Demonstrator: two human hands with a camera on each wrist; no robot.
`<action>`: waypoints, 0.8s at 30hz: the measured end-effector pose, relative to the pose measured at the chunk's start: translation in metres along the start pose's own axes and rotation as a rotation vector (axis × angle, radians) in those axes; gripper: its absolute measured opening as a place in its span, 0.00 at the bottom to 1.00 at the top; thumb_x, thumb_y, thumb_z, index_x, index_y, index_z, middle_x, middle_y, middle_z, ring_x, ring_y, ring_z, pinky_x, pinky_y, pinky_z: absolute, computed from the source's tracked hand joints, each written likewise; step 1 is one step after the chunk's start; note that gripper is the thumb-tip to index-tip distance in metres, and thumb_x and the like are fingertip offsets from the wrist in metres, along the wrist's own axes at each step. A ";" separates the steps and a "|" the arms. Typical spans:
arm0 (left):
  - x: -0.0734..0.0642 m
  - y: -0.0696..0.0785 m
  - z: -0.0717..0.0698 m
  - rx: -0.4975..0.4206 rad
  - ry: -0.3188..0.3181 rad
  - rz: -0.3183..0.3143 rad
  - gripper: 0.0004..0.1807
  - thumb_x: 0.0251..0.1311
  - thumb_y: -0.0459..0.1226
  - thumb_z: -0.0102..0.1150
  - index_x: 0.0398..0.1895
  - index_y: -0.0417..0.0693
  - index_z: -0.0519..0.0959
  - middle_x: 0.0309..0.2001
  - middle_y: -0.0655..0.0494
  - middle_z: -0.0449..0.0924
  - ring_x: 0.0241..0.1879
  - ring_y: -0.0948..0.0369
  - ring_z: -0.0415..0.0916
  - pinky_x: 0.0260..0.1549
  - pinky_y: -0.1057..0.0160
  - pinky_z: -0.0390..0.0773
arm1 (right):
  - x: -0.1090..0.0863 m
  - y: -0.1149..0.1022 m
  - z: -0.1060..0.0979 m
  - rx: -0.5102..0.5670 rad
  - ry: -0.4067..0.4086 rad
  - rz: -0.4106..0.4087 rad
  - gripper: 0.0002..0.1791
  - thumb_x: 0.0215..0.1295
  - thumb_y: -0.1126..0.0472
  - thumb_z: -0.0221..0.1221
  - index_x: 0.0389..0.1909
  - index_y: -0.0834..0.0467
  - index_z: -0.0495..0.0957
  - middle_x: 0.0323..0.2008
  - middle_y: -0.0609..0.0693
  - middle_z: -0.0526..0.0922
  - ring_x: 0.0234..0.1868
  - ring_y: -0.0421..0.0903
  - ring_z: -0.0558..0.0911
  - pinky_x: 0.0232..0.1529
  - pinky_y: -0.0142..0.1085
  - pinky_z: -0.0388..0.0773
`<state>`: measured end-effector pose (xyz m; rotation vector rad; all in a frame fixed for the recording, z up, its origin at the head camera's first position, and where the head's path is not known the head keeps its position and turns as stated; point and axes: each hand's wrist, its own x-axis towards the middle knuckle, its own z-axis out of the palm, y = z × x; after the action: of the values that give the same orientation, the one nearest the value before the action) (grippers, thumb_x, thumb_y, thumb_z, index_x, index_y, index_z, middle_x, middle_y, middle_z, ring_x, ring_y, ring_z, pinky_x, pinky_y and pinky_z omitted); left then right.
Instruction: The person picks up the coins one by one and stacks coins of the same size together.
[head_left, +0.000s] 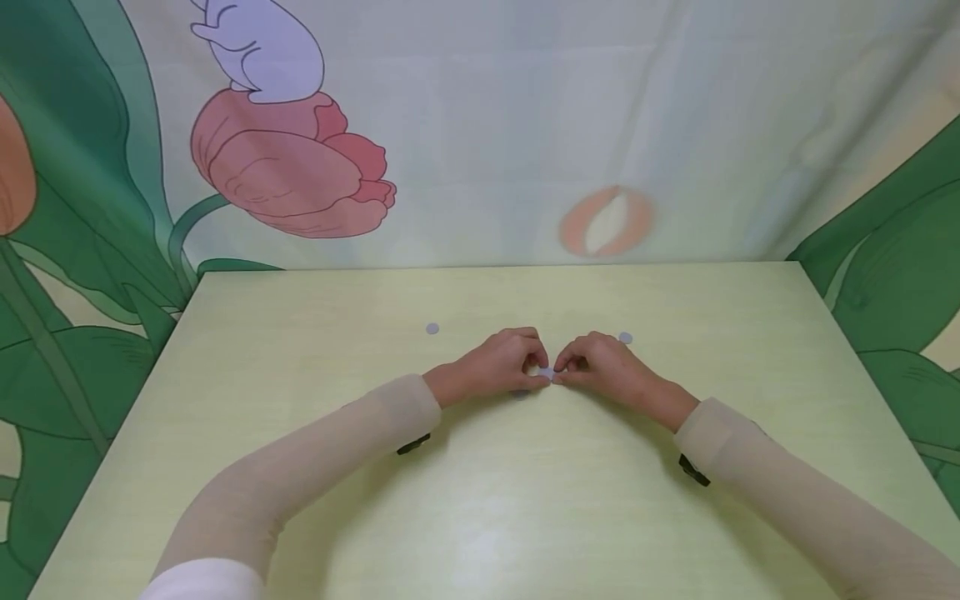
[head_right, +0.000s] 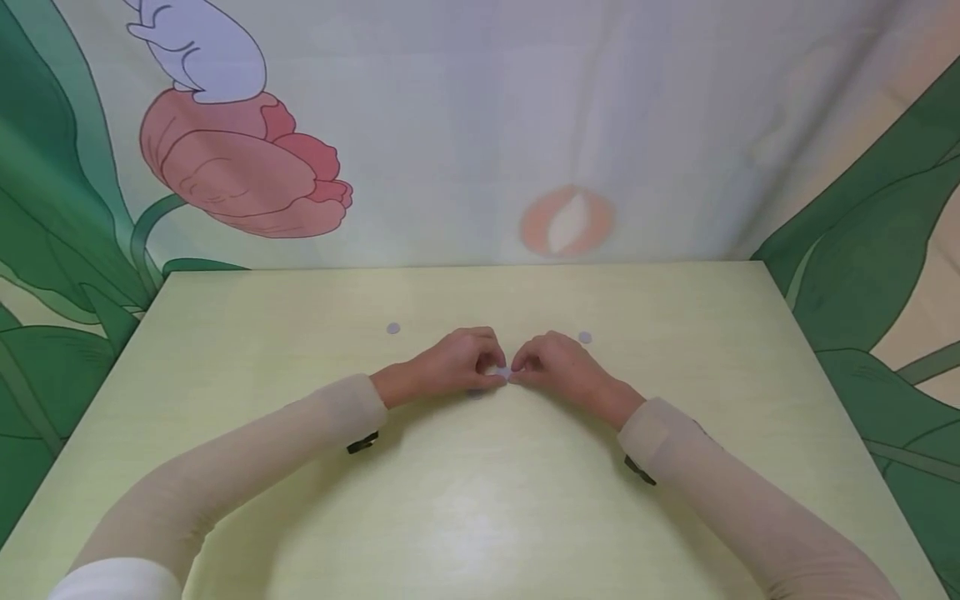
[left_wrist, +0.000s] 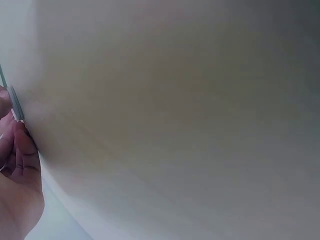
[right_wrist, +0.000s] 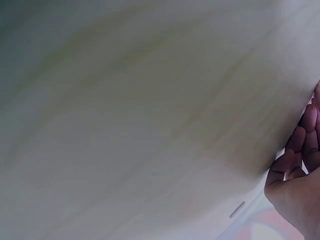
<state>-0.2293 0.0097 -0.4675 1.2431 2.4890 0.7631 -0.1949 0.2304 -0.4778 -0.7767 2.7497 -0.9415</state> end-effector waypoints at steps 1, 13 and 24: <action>0.000 0.000 0.000 -0.002 0.000 -0.004 0.11 0.63 0.41 0.70 0.41 0.42 0.86 0.40 0.54 0.80 0.35 0.62 0.74 0.37 0.71 0.75 | 0.000 0.000 0.000 0.001 0.000 0.002 0.03 0.62 0.61 0.71 0.34 0.55 0.87 0.27 0.40 0.82 0.35 0.42 0.75 0.43 0.37 0.73; 0.003 0.007 0.002 0.000 -0.002 -0.049 0.10 0.61 0.38 0.68 0.40 0.41 0.84 0.39 0.55 0.77 0.35 0.61 0.72 0.35 0.69 0.72 | -0.001 0.001 -0.004 0.004 -0.003 -0.034 0.03 0.62 0.60 0.72 0.33 0.55 0.88 0.29 0.40 0.83 0.34 0.41 0.76 0.39 0.33 0.74; 0.005 0.004 0.005 -0.012 -0.001 -0.086 0.10 0.61 0.38 0.69 0.40 0.41 0.84 0.37 0.55 0.77 0.35 0.61 0.72 0.35 0.69 0.72 | -0.009 0.004 -0.022 -0.001 -0.105 -0.127 0.05 0.66 0.63 0.68 0.41 0.53 0.88 0.40 0.42 0.86 0.42 0.40 0.83 0.46 0.35 0.80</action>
<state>-0.2276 0.0172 -0.4696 1.1236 2.5149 0.7549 -0.1954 0.2493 -0.4636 -0.9820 2.6374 -0.8948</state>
